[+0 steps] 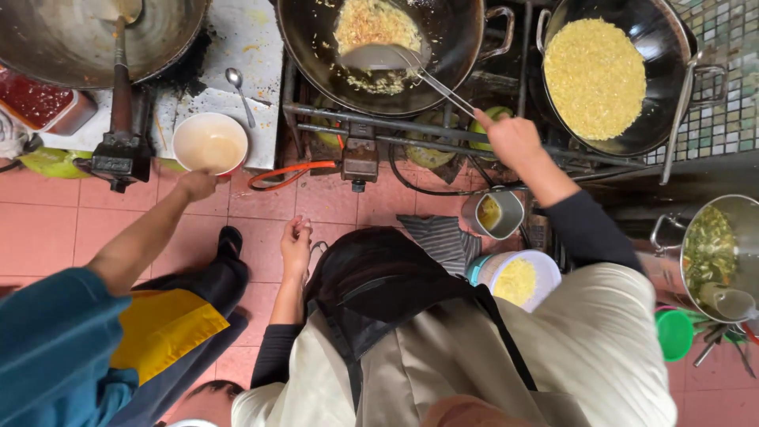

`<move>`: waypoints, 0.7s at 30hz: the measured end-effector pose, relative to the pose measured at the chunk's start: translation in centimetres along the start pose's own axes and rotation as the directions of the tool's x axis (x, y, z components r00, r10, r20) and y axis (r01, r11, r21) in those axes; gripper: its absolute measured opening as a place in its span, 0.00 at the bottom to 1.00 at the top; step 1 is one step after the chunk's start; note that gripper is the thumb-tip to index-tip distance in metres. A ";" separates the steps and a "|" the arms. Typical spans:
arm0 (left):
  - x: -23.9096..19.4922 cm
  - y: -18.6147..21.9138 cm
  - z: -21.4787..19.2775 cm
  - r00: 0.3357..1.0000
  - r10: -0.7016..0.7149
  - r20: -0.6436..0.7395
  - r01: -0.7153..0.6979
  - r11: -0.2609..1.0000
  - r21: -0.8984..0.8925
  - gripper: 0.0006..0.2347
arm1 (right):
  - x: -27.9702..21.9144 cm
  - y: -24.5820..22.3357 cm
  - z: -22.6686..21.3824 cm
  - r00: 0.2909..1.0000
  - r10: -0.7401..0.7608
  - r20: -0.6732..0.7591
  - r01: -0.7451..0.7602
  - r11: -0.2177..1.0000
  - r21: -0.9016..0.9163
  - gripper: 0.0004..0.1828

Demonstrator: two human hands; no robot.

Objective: Frying food in woks and using a strainer to scoop and drain the items.

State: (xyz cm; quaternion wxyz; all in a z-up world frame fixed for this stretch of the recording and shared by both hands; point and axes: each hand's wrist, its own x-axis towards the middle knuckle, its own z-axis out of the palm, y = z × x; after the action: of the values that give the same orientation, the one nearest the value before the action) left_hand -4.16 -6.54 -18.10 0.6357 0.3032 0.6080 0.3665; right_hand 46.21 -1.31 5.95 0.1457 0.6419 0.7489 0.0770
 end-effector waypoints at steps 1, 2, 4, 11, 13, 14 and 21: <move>0.1 -0.4 0.0 1.000 0.003 0.004 -0.003 1.000 0.003 0.18 | 0.4 -0.4 0.5 1.000 0.006 -0.002 -0.006 1.000 0.000 0.35; 0.8 -0.3 0.3 0.997 0.066 0.026 -0.067 0.997 0.026 0.18 | 1.3 -0.5 0.9 0.997 0.070 -0.017 -0.069 0.996 0.064 0.36; 1.8 0.0 1.0 0.989 0.136 0.055 -0.139 0.989 0.046 0.18 | 3.3 0.1 2.2 0.989 0.142 -0.036 -0.136 0.983 0.126 0.37; 2.6 -1.7 0.6 0.985 0.171 0.007 -0.171 0.980 0.098 0.15 | 9.1 2.6 14.7 0.933 0.354 0.064 -0.357 0.890 0.282 0.20; 3.2 -3.3 -0.4 0.976 0.218 0.002 -0.216 0.970 0.113 0.15 | 9.4 -0.4 14.1 0.927 0.362 0.097 -0.372 0.858 0.354 0.16; 3.2 -4.2 -0.8 0.991 0.130 -0.017 -0.130 0.991 0.024 0.15 | 9.1 -2.9 11.3 0.860 0.373 0.349 -0.510 0.574 0.641 0.21; 8.3 -5.9 -5.0 0.990 0.123 0.067 -0.134 0.971 0.198 0.13 | 11.8 -14.0 8.1 0.853 -0.006 0.522 -0.448 -0.521 0.726 0.26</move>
State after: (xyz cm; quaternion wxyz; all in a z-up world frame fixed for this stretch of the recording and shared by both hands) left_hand -8.60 -3.09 -27.96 0.5928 0.4149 0.6036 0.3348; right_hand 34.08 7.41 -7.32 -0.3873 0.6106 0.2464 -0.6453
